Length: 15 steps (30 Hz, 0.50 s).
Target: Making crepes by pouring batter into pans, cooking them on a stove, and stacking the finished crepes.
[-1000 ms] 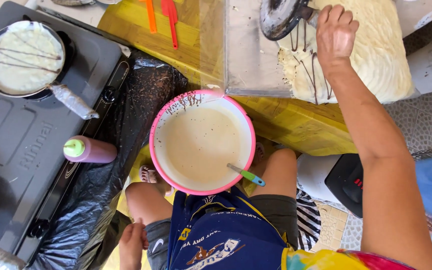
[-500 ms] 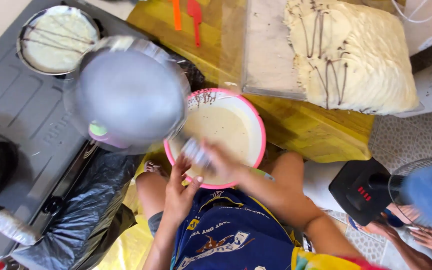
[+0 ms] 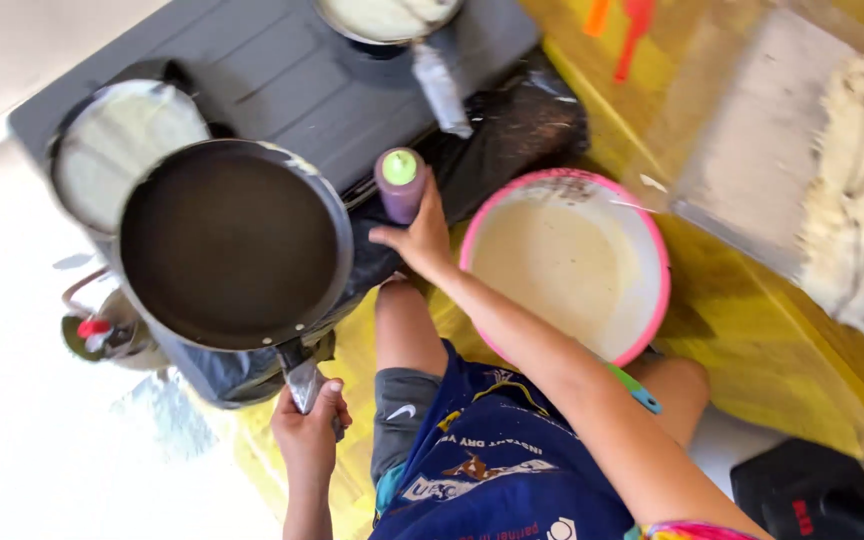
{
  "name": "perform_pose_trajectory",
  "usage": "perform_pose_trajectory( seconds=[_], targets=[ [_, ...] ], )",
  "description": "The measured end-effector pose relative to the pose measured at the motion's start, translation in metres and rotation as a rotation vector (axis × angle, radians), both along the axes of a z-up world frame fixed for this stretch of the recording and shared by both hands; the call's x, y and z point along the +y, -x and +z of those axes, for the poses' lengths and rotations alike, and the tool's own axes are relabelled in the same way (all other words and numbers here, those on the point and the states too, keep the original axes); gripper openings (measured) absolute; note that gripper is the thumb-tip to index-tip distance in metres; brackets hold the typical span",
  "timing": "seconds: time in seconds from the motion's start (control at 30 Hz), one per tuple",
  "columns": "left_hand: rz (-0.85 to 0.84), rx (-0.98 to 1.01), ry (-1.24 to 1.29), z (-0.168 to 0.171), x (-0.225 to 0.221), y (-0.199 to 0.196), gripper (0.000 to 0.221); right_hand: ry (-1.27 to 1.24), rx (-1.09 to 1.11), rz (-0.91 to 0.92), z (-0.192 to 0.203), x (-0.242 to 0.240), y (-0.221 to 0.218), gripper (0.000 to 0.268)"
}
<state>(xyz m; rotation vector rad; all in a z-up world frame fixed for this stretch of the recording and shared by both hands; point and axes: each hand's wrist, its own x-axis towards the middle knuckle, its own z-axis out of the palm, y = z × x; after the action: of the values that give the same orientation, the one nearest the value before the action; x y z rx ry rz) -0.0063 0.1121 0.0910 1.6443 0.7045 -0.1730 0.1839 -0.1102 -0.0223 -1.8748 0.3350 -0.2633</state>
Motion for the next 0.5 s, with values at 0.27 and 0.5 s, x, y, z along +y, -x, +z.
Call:
perform_pose_trajectory(
  seconds=[0.27, 0.5],
  targets=[
    [-0.167, 0.207, -0.034, 0.020, -0.007, -0.003, 0.023, 0.230, 0.011, 0.174, 0.063, -0.062, 0.010, 0.102],
    [-0.659, 0.241, 0.022, -0.091, -0.058, 0.011, 0.035, 1.153, 0.845, 0.812, 0.198, -0.132, 0.139, 0.091]
  ],
)
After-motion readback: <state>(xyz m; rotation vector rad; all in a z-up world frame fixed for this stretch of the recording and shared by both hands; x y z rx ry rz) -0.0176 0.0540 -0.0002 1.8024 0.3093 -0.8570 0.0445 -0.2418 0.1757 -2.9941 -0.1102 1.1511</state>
